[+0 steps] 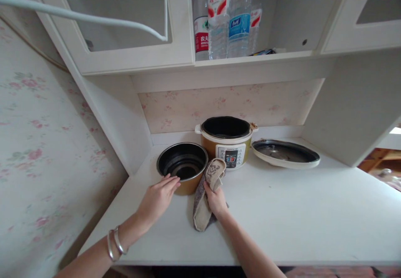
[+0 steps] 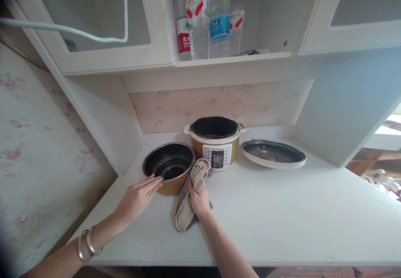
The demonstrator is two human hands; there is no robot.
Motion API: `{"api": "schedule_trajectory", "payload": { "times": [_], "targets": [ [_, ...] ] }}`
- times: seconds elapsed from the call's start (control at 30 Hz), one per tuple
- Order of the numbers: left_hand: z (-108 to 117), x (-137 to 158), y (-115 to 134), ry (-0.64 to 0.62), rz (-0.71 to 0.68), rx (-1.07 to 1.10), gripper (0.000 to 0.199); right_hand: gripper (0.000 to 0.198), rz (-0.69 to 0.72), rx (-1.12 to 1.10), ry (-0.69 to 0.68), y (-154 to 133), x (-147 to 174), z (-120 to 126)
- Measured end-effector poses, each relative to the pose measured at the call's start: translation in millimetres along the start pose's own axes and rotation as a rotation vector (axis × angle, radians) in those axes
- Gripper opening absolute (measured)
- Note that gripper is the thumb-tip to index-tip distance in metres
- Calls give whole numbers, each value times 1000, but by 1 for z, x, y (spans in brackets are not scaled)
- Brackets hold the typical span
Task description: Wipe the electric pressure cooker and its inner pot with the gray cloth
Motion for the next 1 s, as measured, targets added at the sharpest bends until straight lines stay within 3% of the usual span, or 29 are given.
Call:
{"api": "schedule_trajectory", "payload": {
  "times": [0.1, 0.23, 0.3, 0.37, 0.5, 0.57, 0.63, 0.7, 0.87, 0.93, 1.0],
  "targets": [
    [9, 0, -12, -58, -40, 115, 35, 54, -29, -15, 14, 3, 0, 1],
    [18, -6, -73, -148, -55, 19, 37, 54, -34, -20, 5, 5, 0, -1],
    [18, -9, -90, -196, -67, -25, 33, 54, -25, -14, 1, 3, 0, -1],
    [15, -11, -84, -202, -81, -32, 30, 52, -17, -14, -3, 0, 1, -1],
    [7, -10, -32, -101, 20, -64, 30, 50, -7, -5, -25, -5, 4, 0],
    [7, -8, -10, -48, 87, -7, 31, 48, 1, 6, -33, -6, 4, 0],
    [10, -7, -5, -39, 115, 107, 32, 48, -2, 16, -20, -6, 5, 0],
    [15, -7, -20, -62, 107, 170, 35, 49, -19, 27, -10, -6, 5, 1],
    [14, -7, -90, -179, 36, 54, 40, 46, -4, 41, -54, -7, 4, 0],
    [8, -5, -103, -199, 32, 38, 37, 45, 24, 35, -48, -10, 5, -1],
    [3, -4, -99, -174, 44, 34, 34, 45, 30, 40, -27, -13, 9, -5]
  ]
}}
Point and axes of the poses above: each hand's wrist, its own x-axis away from the middle knuckle, its own z-axis out of the back of the hand, y = z × x, the point moved 4 cm from there along -x, towards the middle knuckle, and after that the axes turned 6 degrees about x, right-handed, at the moved point
